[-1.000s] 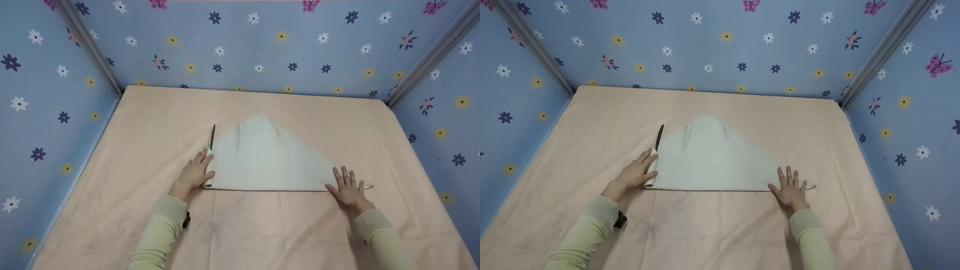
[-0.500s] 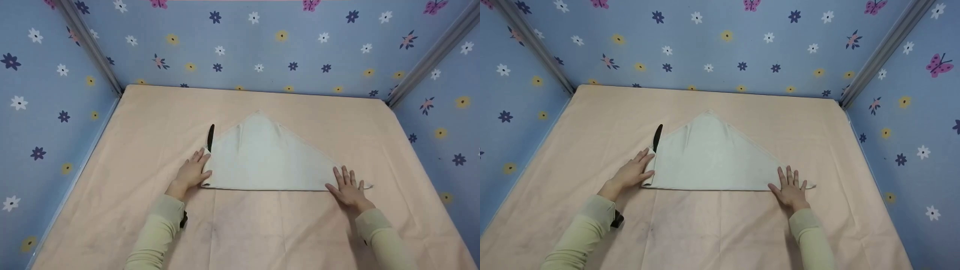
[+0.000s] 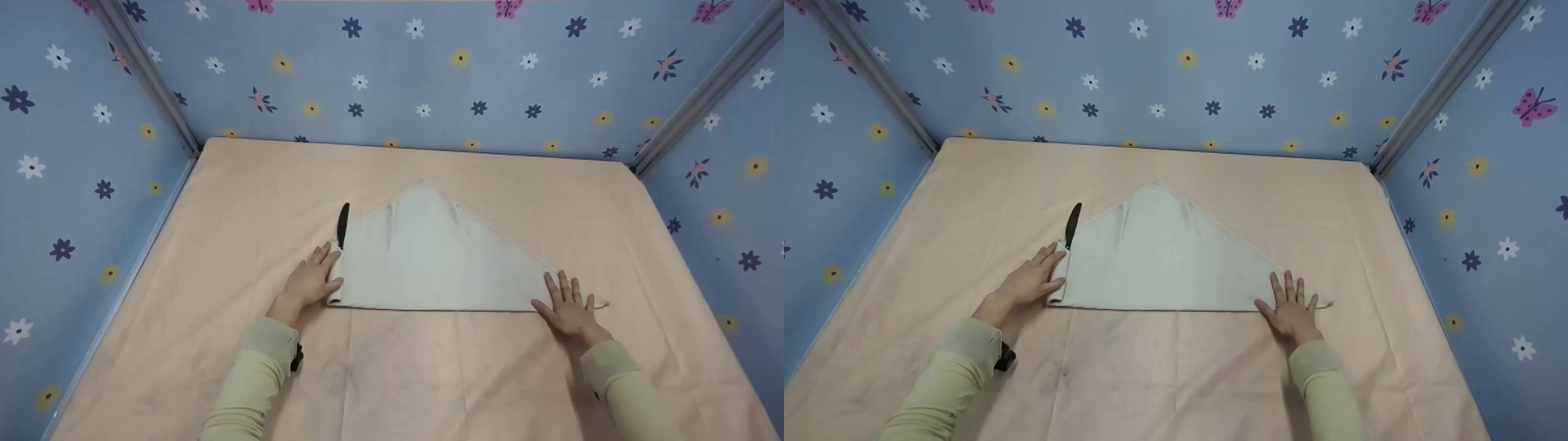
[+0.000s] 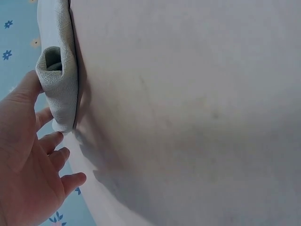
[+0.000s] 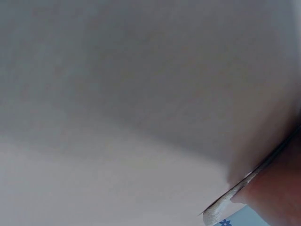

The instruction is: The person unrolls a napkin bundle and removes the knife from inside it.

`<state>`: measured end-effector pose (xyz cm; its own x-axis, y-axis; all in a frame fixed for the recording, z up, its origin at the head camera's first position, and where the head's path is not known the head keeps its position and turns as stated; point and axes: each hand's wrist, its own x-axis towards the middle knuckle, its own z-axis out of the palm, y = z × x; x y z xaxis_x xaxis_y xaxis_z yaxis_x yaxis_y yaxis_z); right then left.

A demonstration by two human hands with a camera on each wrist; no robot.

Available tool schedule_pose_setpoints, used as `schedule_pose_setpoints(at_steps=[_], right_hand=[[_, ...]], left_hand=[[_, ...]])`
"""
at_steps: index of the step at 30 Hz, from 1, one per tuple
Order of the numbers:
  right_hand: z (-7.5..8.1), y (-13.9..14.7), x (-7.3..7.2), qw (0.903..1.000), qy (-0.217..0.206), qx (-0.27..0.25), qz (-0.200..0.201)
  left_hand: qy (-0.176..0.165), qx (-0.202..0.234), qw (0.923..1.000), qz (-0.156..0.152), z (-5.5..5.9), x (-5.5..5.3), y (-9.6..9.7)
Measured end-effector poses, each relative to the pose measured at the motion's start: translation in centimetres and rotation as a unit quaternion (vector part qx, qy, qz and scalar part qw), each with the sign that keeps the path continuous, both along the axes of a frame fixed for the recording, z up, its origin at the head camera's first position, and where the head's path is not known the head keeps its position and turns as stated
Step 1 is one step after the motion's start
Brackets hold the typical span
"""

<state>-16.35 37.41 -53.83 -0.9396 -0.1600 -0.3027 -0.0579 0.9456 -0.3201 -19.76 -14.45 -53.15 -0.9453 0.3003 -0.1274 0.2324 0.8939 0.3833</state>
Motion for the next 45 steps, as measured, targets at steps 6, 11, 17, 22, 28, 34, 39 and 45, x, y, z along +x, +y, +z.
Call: schedule_pose_setpoints(at_steps=[6, 11, 17, 22, 28, 34, 39, 45], right_hand=[[0.0, 0.0, 0.0, 1.0, 0.0, 0.0, -0.002], [-0.1, -0.1, 0.0, 1.0, 0.002, 0.002, -0.002], [-0.1, -0.1, 0.0, 1.0, -0.003, 0.001, -0.003], [-0.1, 0.0, 0.1, 1.0, 0.001, -0.001, -0.005], [0.0, 0.1, 0.1, 1.0, -0.003, -0.004, -0.003], [0.0, 0.1, 0.1, 1.0, 0.002, -0.001, -0.006], [-0.1, 0.1, 0.0, 1.0, 0.003, 0.005, -0.007], [-0.1, 0.0, 0.0, 1.0, 0.004, 0.004, -0.008]], left_hand=[[-0.011, 0.003, 0.9999, 0.003, 0.0, 0.0, -0.3], [-0.015, 0.006, 0.9999, 0.004, 0.0, 0.0, -0.4], [-0.015, 0.005, 0.9999, 0.006, 0.1, 0.1, -0.4], [0.002, 0.015, 0.9999, -0.004, 0.6, 0.3, -0.2], [0.016, 0.014, 0.9998, -0.007, 0.8, 0.4, 0.3], [0.019, -0.019, 0.9996, -0.003, 0.5, 0.1, 1.1], [0.017, -0.022, 0.9996, 0.003, 0.2, 0.0, 1.6], [0.019, -0.012, 0.9997, 0.01, -0.2, -0.2, 1.9]])
